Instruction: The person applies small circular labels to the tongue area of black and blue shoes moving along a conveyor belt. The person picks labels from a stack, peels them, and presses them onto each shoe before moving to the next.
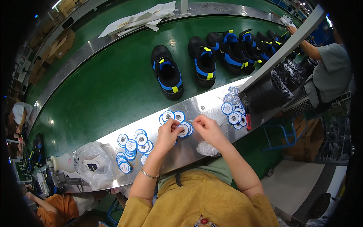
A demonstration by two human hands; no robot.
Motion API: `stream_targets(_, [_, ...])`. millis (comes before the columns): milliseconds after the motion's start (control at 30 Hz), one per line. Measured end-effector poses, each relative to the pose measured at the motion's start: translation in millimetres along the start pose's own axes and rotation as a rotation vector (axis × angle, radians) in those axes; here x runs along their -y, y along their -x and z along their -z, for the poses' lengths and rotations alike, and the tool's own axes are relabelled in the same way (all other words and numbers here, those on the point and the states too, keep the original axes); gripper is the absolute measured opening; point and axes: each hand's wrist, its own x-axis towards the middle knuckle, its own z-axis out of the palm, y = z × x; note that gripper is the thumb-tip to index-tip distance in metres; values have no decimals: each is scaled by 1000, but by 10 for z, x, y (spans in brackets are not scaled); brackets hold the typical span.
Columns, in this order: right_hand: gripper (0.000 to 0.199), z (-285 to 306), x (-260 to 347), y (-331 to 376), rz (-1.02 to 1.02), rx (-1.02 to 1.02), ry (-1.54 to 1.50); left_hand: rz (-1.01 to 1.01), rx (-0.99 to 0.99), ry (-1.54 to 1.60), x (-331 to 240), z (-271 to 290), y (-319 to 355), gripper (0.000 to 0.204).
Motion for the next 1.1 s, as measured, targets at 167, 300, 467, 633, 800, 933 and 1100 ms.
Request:
stream_targets(167, [11, -208, -3, -15, 190, -43, 161, 8, -19, 172, -6, 45, 37, 10])
stream_targets(300, [10, -274, -1, -35, 243, -65, 257, 21, -28, 288, 6, 55, 64, 8])
stream_targets(467, [9, -297, 50, -39, 282, -103, 339, -1, -8, 431, -52, 43, 131, 7])
stream_targets(633, [9, -327, 73, -49, 374, -155, 417, -38, -59, 264, -73, 55, 143, 7])
stream_targets(800, [9, -391, 130, -38, 411, -173, 429, -314, -208, -3, -126, 28, 185, 8])
stream_targets(933, [12, -345, 243, -11, 259, -52, 129, -505, -317, -160, -202, 16, 211, 11])
stream_targets(1100, [15, -286, 169, -56, 328, 33, -48, -578, -426, -193, -301, -16, 224, 16])
